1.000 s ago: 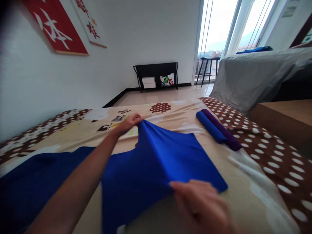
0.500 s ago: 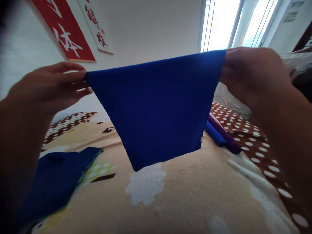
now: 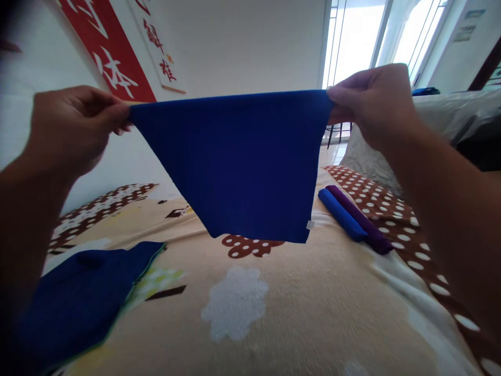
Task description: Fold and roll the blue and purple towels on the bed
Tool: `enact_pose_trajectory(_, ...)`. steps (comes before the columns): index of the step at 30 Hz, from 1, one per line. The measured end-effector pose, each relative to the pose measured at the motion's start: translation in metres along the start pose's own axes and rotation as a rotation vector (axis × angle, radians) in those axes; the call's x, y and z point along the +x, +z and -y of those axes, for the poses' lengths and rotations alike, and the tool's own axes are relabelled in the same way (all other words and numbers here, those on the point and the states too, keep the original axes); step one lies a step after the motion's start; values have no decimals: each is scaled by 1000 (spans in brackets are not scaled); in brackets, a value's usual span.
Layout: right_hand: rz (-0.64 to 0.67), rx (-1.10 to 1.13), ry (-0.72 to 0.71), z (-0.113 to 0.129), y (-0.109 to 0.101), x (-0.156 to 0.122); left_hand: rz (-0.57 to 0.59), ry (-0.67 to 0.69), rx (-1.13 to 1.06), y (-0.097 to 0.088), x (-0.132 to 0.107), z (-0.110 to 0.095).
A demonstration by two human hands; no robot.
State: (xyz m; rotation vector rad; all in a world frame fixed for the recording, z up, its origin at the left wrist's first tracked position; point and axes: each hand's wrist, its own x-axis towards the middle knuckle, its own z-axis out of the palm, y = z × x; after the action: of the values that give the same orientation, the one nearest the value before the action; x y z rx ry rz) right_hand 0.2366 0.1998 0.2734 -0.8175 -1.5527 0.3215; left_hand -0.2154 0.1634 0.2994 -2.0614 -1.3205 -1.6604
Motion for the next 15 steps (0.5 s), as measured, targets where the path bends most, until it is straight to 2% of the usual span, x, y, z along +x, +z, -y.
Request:
enact_pose_trajectory(3, 42, -117, -58, -3, -2, 3, 11, -30, -104, 0, 1, 11)
enact_pose_trajectory(6, 91, -285, -127, -9, -6, 5, 53, -88, -305, -2, -2, 18)
enact_pose_trajectory(8, 107, -349, -103, -20, -2, 7, 64, -162, -418, 1, -9, 27)
enact_pose_trajectory(12, 191, -338, 56, -58, 28, 6, 86, -341, -462, 27, -30, 64)
enact_pose_trajectory(15, 211, -321, 149, -86, 59, 4, 109, -377, -422, 56, -44, 96)
